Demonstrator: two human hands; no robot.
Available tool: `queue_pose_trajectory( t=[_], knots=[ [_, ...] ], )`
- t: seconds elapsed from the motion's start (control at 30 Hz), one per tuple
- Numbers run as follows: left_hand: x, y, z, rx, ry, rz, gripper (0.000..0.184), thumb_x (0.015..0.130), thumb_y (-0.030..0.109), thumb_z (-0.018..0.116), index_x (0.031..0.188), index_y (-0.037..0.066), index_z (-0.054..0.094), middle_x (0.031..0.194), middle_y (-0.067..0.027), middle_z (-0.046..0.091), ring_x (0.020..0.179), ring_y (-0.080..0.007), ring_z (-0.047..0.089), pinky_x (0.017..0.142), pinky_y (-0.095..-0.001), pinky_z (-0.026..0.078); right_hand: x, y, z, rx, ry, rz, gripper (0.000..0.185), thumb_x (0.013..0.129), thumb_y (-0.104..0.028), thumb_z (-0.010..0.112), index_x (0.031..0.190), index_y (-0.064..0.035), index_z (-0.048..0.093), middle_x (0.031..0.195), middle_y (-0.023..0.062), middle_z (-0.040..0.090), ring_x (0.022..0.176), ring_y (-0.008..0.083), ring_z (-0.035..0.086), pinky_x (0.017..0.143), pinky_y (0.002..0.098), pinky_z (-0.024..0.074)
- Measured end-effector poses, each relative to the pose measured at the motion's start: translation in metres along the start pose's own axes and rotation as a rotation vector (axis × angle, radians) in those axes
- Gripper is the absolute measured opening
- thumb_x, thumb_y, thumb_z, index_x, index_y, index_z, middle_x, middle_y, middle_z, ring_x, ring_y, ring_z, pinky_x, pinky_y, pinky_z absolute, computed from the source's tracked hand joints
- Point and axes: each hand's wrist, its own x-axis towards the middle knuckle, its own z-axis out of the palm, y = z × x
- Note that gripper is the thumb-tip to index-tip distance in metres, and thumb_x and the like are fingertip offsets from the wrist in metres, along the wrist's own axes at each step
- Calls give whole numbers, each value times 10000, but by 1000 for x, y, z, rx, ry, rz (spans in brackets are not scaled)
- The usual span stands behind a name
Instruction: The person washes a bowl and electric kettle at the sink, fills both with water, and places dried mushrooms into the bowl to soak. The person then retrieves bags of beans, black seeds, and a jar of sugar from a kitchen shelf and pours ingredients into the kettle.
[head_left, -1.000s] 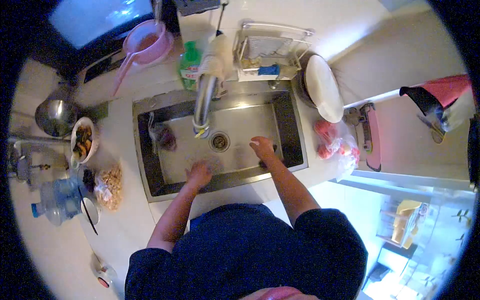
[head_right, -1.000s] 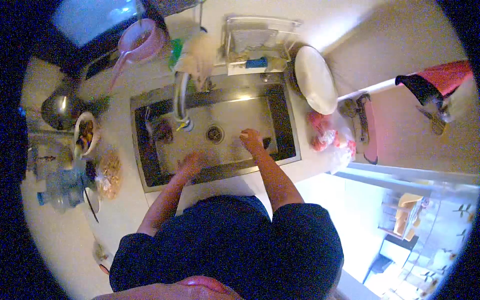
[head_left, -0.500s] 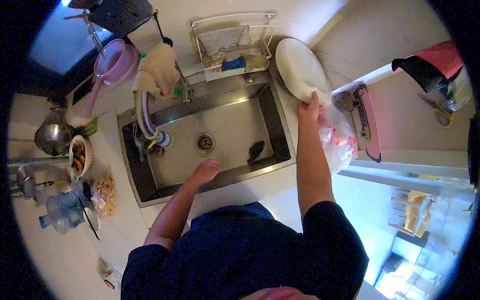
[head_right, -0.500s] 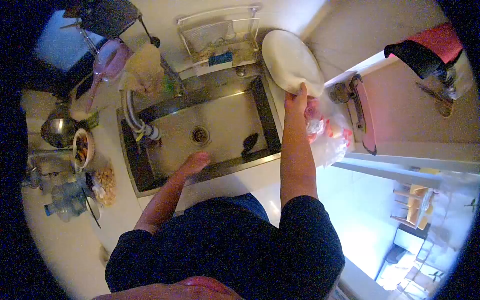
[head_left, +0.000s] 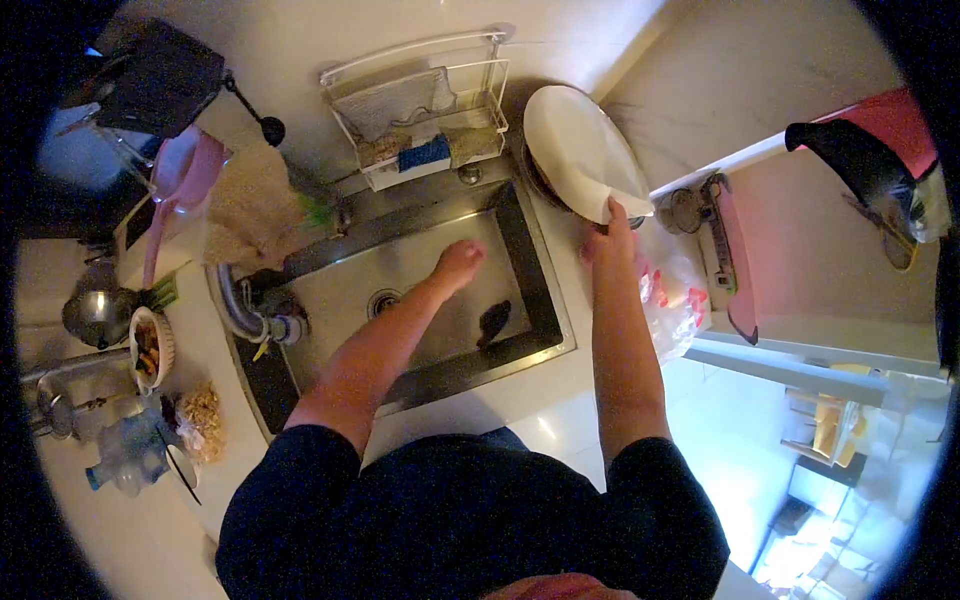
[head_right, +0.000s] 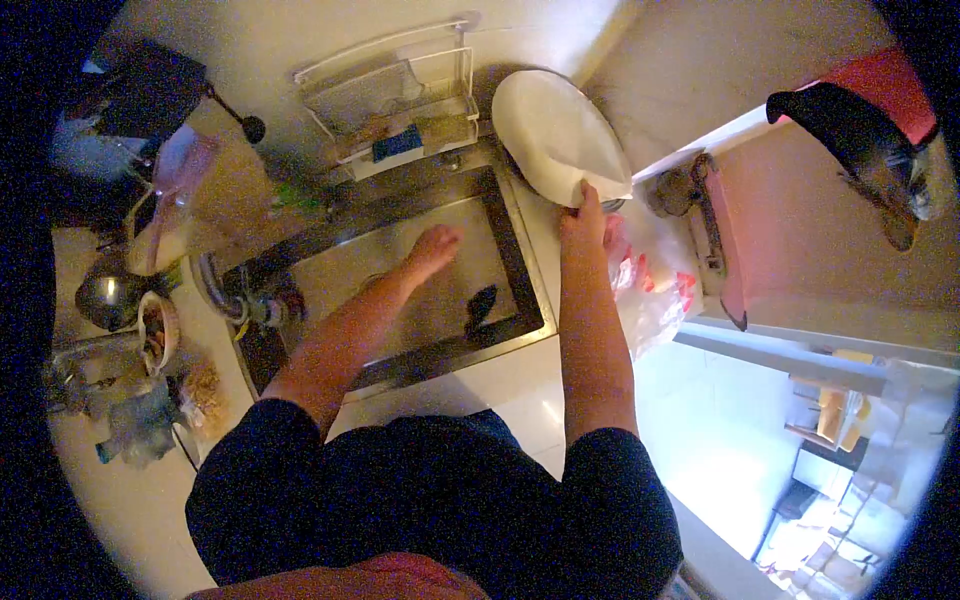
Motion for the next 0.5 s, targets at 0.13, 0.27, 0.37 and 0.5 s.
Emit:
queue_pose_trajectory(
  t=[0.13, 0.27, 0.37, 0.5],
  knots=[
    [98, 46, 11, -1118, 142, -461, 185, 854, 207, 526, 927, 37, 526, 795, -93, 546, 734, -218, 569, 667, -361, 531, 0, -6, 2, 112, -36, 92, 399, 785, -86, 567, 1150, -6, 429, 1112, 164, 521, 983, 329, 543, 832, 449, 494],
    [141, 70, 13, -1286, 117, -461, 188, 846, 186, 540, 945, 28, 513, 770, -93, 527, 673, -214, 564, 620, -363, 555, -16, -15, -9, 124, -45, 127, 367, 791, -107, 565, 1124, -3, 450, 1040, 162, 548, 938, 303, 561, 781, 381, 512],
    [147, 72, 20, -1234, 149, -420, 169, 839, 145, 528, 952, 20, 510, 776, -97, 529, 638, -209, 566, 574, -345, 561, -34, -21, -6, 80, -53, 152, 367, 790, -135, 578, 1115, -8, 462, 1008, 156, 560, 926, 282, 565, 747, 340, 514],
    [85, 79, 3, -1240, 68, -438, 146, 826, 91, 505, 946, 9, 502, 787, -98, 531, 629, -205, 573, 564, -332, 564, -58, -19, -13, -159, -190, -22, 379, 807, -138, 571, 1143, -7, 453, 1124, 140, 519, 1029, 279, 514, 875, 363, 450]
  ],
)
